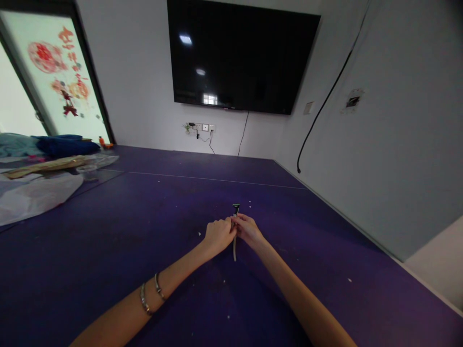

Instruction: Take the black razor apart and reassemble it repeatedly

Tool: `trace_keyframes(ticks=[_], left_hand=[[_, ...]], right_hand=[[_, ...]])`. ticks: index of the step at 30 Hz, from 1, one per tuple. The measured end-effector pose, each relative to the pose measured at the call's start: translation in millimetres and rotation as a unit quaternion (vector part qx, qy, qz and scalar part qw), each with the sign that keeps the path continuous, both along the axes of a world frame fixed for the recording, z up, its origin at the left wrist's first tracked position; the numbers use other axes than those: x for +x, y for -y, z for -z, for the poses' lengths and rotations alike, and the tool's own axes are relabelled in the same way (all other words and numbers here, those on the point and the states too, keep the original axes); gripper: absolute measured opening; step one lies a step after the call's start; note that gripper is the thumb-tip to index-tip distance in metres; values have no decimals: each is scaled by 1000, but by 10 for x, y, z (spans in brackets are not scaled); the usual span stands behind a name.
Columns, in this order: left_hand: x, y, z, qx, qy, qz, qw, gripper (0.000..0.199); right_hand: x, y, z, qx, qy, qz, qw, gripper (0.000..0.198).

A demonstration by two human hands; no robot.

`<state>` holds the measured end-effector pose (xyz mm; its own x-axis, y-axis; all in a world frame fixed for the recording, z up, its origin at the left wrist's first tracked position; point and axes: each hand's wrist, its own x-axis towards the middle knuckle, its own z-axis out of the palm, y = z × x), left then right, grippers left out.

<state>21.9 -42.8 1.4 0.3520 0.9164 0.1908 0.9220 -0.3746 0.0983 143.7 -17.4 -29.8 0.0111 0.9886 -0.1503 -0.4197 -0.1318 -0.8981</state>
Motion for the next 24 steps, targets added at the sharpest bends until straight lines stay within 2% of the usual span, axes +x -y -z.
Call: trace_keyframes(ticks=[5,7,9,12,18,21,24], left_hand=[[14,83,-96,-8,-1,14,1000,44],[16,105,-115,-12,-5,20,1000,42],[14,109,-93,-19,-15,27,999,39],[6,82,6,-30,-32,49,998,36],[18,28,214,-45,-47,68,996,37],[54,36,236,-45,-48,65,996,39],[96,44,225,-47,-50,69,995,40]], right_hand=[[143,-34,-11,18,31,17,999,29],[329,-40,-34,26,65,31,997,28],[591,-28,-59,35,146,51,987,27],[1072,34,-88,36,288,92,952,26],[1956,275,-77,-1,432,147,890,8],[2216,399,-30,-12,506,166,847,8],[2343,479,25,-14,563,182,806,10]])
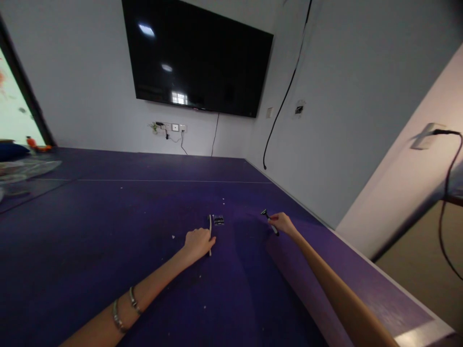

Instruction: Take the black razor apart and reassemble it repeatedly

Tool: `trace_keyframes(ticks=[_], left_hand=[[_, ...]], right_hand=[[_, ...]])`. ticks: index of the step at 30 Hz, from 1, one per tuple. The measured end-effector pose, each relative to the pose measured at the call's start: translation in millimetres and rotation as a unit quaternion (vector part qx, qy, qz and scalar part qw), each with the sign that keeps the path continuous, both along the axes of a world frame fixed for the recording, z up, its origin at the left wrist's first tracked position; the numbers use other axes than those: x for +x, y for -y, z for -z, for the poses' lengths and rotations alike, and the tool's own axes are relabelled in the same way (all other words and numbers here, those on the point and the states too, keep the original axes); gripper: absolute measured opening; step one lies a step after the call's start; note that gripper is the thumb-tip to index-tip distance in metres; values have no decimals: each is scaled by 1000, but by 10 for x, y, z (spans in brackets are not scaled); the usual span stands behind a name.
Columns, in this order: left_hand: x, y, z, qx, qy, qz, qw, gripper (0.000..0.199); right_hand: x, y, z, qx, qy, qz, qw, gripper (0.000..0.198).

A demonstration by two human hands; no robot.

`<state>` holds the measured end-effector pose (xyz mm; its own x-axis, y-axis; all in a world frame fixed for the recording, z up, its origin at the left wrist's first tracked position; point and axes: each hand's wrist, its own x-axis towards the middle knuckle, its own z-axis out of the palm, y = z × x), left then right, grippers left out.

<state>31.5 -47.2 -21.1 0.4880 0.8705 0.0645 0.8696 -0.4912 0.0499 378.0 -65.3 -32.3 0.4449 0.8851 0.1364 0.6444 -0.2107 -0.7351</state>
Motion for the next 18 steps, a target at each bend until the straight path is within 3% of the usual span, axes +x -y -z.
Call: trace_keyframes(ticks=[9,18], left_hand=[[67,-34,23,-28,2,-18,999,33],[-53,-29,-20,-9,26,-37,999,34]], right_hand=[[-32,-10,87,-12,106,6,994,15],[-103,47,35,-1,98,0,995,24]])
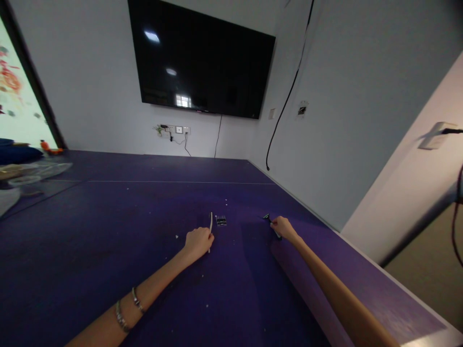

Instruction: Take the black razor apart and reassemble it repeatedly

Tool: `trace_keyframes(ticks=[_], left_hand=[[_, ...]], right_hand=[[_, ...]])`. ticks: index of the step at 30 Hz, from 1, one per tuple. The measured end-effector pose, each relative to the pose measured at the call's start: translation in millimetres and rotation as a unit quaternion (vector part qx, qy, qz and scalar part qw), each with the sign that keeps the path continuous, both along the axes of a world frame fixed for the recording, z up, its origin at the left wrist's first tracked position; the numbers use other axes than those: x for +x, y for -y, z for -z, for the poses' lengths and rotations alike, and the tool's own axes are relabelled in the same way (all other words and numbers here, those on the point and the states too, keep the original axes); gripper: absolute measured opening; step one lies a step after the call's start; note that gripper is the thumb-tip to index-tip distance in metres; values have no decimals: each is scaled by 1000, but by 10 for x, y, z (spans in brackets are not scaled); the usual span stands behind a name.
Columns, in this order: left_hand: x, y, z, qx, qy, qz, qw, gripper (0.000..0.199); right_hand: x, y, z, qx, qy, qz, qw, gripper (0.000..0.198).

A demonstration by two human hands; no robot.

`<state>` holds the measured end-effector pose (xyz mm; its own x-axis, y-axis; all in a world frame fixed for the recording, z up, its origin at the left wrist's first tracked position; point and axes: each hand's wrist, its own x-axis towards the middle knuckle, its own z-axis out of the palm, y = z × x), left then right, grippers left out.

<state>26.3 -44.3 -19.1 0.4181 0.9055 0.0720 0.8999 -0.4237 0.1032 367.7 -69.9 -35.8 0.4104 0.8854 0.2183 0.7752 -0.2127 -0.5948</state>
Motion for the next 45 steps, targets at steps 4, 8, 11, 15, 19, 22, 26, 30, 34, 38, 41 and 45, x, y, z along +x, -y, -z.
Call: trace_keyframes(ticks=[4,8,11,15,19,22,26,30,34,38,41,45], left_hand=[[12,63,-118,13,4,-11,1000,35],[142,213,-234,29,11,8,999,36],[274,350,-268,49,18,35,998,35],[405,498,-247,66,20,65,996,31],[474,578,-215,68,22,76,995,30],[505,585,-205,66,37,91,993,33],[491,423,-168,87,86,126,984,33],[388,10,-30,131,106,138,976,28],[283,-453,174,121,121,139,975,44],[252,-745,333,64,122,153,979,55],[257,-842,401,36,130,158,978,58],[260,-886,449,24,143,157,977,61]], right_hand=[[-134,-22,-58,41,-31,-22,998,15],[-616,-25,-117,66,-128,-79,986,17],[-1093,48,-161,51,-458,-142,876,31],[-1529,172,-201,3,-597,-170,784,25],[-1636,221,-186,37,-589,-159,792,24],[-1557,213,-179,57,-570,-147,807,26],[-1206,174,-244,78,-533,-141,831,26],[-545,113,-318,89,-396,-118,906,25],[134,89,-269,29,-103,-24,994,30],[464,125,-105,2,-9,15,1000,23],[498,135,16,-19,23,17,999,21],[445,91,104,-41,57,16,997,20]])
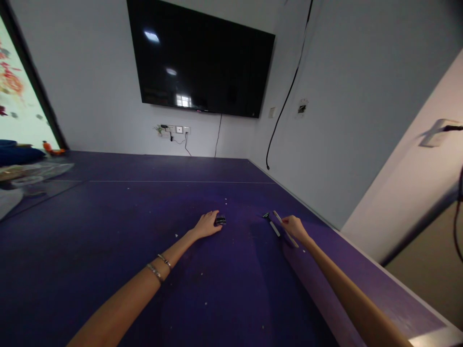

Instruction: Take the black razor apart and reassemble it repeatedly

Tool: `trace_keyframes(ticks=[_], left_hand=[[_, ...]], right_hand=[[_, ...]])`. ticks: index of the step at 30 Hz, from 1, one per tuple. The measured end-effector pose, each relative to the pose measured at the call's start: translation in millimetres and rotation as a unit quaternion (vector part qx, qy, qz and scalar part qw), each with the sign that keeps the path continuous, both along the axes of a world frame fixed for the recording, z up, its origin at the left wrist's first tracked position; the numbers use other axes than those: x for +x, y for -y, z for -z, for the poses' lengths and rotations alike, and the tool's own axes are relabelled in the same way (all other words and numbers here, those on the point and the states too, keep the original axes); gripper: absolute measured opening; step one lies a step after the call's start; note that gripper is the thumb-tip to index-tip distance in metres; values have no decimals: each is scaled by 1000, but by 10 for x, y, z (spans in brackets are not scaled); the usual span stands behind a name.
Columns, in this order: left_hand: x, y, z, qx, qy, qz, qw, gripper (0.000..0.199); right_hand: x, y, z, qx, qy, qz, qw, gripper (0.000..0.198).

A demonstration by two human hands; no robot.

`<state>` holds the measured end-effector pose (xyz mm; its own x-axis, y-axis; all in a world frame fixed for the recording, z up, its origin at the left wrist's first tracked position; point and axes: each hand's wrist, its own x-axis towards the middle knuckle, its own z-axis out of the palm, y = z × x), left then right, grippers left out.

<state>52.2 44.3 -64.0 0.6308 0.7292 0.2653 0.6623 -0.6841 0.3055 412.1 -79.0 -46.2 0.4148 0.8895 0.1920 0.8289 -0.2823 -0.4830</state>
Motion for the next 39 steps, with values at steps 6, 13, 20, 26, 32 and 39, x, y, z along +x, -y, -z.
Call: trace_keyframes(ticks=[6,13,20,26,32,39], left_hand=[[-21,-18,12,-9,13,7,1000,57],[-35,8,-3,-22,43,9,999,52],[-4,75,2,-63,158,-5,985,41],[94,360,-243,-53,219,30,974,36],[324,832,-452,3,158,140,977,43],[404,1154,-518,-3,137,195,971,42]], right_hand=[[-70,-72,32,-20,30,-5,999,24],[-60,-101,73,-23,52,-13,998,26],[-34,-52,61,-17,68,-36,997,27],[-199,13,-286,29,90,-105,990,30],[-821,237,-570,46,81,-324,941,61],[-1152,541,-582,6,109,-371,922,62]])
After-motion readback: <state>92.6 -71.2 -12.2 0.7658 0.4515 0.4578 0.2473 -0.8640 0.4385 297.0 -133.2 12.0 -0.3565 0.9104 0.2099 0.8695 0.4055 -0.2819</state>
